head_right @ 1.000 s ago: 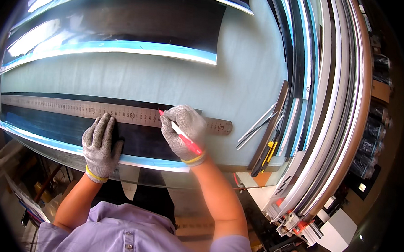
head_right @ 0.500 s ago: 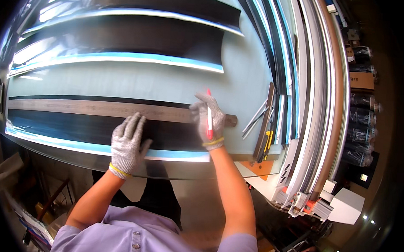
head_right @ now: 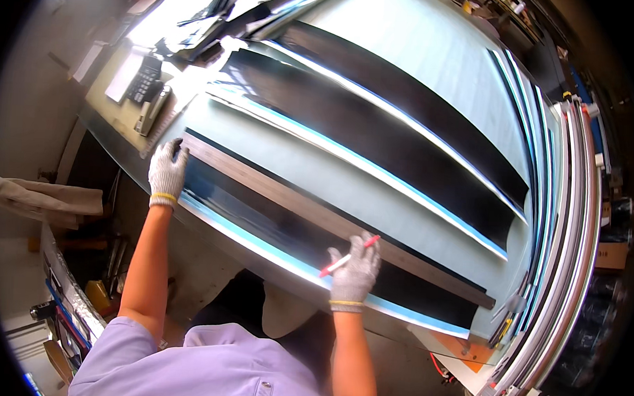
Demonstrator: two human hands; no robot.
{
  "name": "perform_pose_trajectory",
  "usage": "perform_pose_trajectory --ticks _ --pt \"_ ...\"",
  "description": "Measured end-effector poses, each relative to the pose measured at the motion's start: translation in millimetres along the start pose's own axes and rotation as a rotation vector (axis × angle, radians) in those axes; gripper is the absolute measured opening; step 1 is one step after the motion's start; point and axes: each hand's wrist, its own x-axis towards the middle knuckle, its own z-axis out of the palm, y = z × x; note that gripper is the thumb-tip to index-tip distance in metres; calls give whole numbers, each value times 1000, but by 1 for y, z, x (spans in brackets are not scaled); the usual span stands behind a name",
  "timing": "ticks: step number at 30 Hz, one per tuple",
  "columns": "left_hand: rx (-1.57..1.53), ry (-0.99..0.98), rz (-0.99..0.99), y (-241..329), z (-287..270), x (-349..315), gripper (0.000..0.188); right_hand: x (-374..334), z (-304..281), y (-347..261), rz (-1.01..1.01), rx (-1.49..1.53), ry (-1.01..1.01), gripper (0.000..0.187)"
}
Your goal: The person measures and marks multiple dark rectangular panels with a red marker using a metal ruler. They repeatedly align the ruler along the edges and draw straight lines on each panel, then reposition the ruler for additional marks.
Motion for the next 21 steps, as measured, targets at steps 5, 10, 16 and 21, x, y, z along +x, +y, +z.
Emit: perform_pose_trajectory --ticks 5,10,16,21 --pt "63 -153 -113 -84 20 65 37 0 17 -1 -34 -164 61 62" --pt "-295 -356 -151 -82 29 91 38 9 0 -8 -23 -231 -10 49" --pt "-599 -623 -364 -213 69 152 49 21 14 -2 83 -118 -70 44" --pt "-899 -694 -245 -178 41 148 30 28 -3 -12 66 -320 -117 58"
